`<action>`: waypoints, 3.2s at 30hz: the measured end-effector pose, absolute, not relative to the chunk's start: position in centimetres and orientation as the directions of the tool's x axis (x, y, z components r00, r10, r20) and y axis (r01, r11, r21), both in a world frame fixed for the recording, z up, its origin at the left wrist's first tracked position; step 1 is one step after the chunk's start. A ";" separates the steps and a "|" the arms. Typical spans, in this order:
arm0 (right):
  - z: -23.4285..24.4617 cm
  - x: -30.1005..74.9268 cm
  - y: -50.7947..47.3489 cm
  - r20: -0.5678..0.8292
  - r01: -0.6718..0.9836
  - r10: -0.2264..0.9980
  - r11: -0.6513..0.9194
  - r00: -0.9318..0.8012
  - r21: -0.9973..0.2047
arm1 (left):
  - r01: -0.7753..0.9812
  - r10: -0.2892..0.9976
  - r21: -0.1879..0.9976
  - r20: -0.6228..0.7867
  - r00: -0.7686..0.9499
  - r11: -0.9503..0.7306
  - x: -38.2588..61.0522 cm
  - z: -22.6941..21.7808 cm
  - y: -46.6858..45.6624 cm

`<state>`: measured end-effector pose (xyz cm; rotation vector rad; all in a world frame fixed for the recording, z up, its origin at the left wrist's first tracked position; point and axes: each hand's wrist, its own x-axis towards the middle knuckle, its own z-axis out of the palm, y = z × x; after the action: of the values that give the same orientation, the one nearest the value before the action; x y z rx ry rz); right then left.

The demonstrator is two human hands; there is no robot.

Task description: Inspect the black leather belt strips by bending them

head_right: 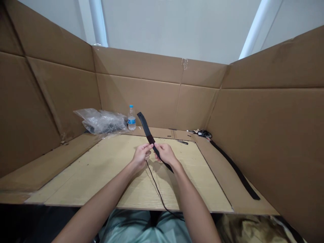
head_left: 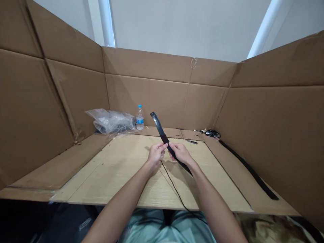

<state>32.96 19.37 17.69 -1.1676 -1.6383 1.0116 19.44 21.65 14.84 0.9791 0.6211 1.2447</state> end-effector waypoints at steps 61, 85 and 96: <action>18.6 32.4 18.4 0.077 -0.118 0.963 0.047 -0.258 -0.992 | -0.531 0.942 0.847 0.173 0.288 0.007 18.2 15.4 21.4; 18.2 31.5 18.8 0.067 -0.156 0.975 0.033 -0.214 -0.987 | -0.525 0.965 0.849 0.188 0.184 -0.065 18.1 15.4 21.8; 18.2 31.5 18.5 0.142 -0.178 0.960 0.099 -0.243 -0.979 | -0.513 0.939 0.858 0.209 0.272 -0.042 17.9 15.3 21.7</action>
<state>31.50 18.54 18.16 -0.8642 -1.3218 1.3730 17.87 21.70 15.34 1.0426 0.5272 1.2641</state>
